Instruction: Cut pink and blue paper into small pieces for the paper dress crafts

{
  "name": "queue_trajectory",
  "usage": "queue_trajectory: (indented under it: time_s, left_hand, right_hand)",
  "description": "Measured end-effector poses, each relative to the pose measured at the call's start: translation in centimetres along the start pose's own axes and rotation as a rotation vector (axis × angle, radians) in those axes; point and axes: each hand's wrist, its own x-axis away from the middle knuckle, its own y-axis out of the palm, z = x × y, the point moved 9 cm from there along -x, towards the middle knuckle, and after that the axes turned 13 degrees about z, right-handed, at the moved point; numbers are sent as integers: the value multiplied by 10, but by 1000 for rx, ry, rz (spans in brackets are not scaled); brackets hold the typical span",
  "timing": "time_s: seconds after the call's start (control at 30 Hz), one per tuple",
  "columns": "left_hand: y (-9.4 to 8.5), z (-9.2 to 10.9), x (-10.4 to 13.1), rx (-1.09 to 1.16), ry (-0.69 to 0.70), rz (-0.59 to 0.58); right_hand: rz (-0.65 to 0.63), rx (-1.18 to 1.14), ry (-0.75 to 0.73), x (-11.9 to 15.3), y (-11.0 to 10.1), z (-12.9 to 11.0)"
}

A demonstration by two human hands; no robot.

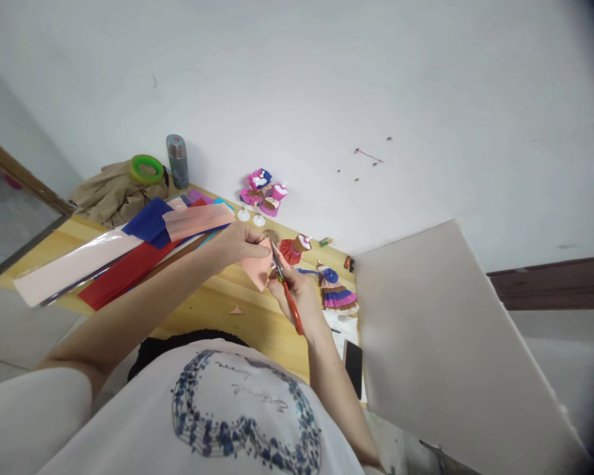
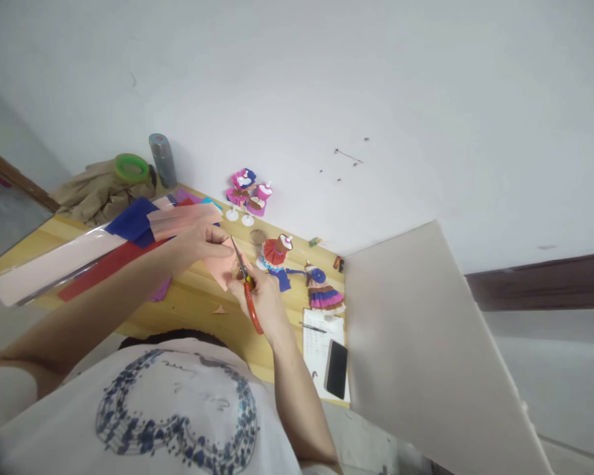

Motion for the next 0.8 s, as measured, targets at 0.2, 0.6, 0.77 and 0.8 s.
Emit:
queue_trajectory:
  time_s: [0.2,0.6,0.77,0.8]
  left_hand:
    - [-1,4,1,-20,14,5]
    - [-1,3,2,-68,-21,-14]
    - [-3,1,1,-103,-26,-5]
    - [-2,1,1,-104,-26,-14]
  right_hand:
    - [1,-25,-3,2,3,5]
    - [-5,-31,15,1,4,5]
    - [-17,-23,18,2,6,9]
    - [-19,-25,20,2,7,9]
